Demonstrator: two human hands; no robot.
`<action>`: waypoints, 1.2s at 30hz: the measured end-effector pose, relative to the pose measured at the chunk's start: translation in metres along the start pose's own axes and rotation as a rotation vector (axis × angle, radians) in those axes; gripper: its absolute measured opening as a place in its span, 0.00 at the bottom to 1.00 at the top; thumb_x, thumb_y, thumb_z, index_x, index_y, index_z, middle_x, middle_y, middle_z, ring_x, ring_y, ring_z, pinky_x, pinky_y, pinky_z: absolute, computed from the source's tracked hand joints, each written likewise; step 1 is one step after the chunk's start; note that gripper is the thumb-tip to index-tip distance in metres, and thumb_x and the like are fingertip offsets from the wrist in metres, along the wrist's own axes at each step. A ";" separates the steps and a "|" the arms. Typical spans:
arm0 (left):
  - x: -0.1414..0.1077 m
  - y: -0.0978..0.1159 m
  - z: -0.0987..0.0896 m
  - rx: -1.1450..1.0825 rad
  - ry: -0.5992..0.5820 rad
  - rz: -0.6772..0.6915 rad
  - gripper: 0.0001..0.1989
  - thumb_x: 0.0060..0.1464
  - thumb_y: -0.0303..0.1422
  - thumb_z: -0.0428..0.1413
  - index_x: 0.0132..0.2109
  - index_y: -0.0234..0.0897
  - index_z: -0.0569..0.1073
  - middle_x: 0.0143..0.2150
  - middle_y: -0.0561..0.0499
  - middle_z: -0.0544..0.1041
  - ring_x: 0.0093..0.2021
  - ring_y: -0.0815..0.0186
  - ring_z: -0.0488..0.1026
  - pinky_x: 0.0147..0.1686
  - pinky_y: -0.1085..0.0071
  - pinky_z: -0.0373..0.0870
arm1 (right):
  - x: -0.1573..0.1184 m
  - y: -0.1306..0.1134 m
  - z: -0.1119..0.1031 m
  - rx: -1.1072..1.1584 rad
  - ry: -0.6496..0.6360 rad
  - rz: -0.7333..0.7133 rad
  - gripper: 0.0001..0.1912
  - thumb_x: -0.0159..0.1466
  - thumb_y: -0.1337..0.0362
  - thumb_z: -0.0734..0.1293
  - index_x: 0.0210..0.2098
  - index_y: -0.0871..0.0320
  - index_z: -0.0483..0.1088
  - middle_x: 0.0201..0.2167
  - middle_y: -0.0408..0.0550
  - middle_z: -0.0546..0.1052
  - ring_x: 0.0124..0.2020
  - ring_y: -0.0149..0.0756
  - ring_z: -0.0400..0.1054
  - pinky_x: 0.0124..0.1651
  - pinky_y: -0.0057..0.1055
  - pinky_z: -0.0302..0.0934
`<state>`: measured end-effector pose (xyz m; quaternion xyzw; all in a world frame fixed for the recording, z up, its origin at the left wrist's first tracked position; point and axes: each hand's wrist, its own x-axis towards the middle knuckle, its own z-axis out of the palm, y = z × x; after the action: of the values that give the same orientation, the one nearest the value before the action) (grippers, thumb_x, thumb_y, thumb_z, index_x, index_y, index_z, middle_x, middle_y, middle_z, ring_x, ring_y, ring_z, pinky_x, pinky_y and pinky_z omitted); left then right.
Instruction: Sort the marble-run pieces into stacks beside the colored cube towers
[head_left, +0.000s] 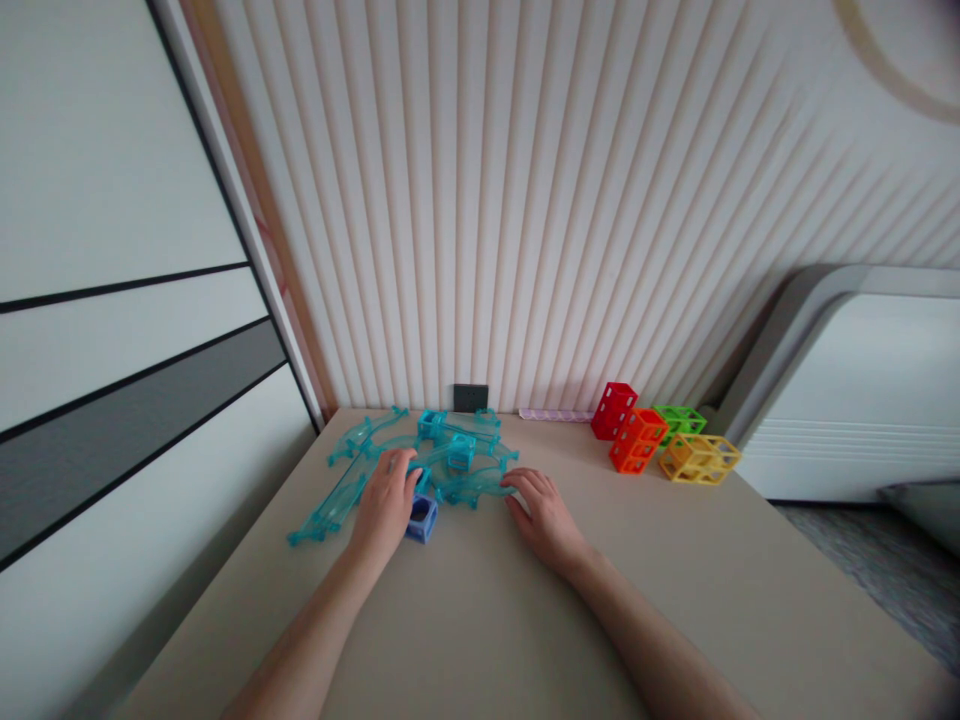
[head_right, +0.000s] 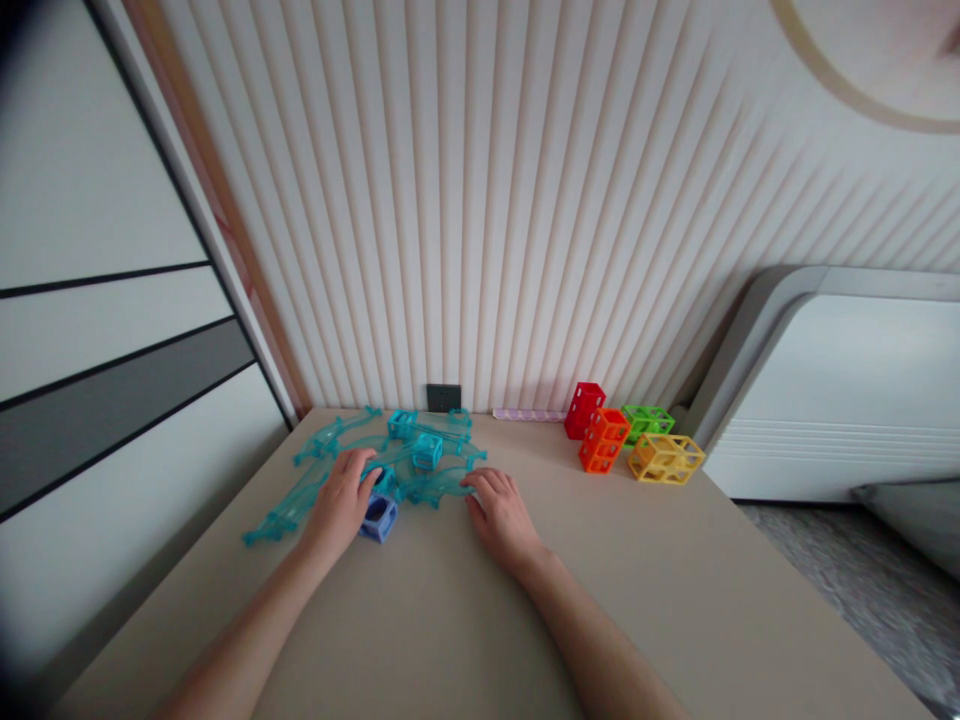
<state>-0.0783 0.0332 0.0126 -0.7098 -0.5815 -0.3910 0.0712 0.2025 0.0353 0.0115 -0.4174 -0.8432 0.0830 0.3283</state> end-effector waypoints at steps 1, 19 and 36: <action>0.000 0.001 -0.001 0.002 0.000 0.000 0.09 0.64 0.33 0.48 0.49 0.40 0.68 0.45 0.43 0.73 0.47 0.55 0.76 0.46 0.59 0.75 | 0.000 0.000 0.000 -0.002 -0.005 0.001 0.11 0.66 0.71 0.62 0.47 0.54 0.70 0.48 0.53 0.77 0.51 0.44 0.70 0.53 0.44 0.64; 0.001 0.004 -0.004 0.071 -0.063 0.033 0.09 0.65 0.34 0.48 0.50 0.40 0.68 0.47 0.43 0.75 0.45 0.56 0.77 0.43 0.62 0.76 | -0.001 0.005 0.006 -0.029 -0.054 0.016 0.12 0.67 0.69 0.64 0.48 0.54 0.72 0.48 0.52 0.77 0.51 0.43 0.70 0.54 0.43 0.65; -0.001 0.002 -0.004 0.120 -0.129 0.038 0.10 0.65 0.34 0.50 0.51 0.39 0.68 0.49 0.42 0.76 0.46 0.54 0.77 0.42 0.61 0.76 | 0.000 0.003 0.005 -0.021 -0.072 0.016 0.12 0.67 0.69 0.64 0.49 0.54 0.72 0.49 0.53 0.77 0.51 0.45 0.70 0.55 0.45 0.64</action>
<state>-0.0785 0.0292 0.0157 -0.7388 -0.5937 -0.3077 0.0834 0.2017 0.0374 0.0065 -0.4244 -0.8520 0.0917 0.2927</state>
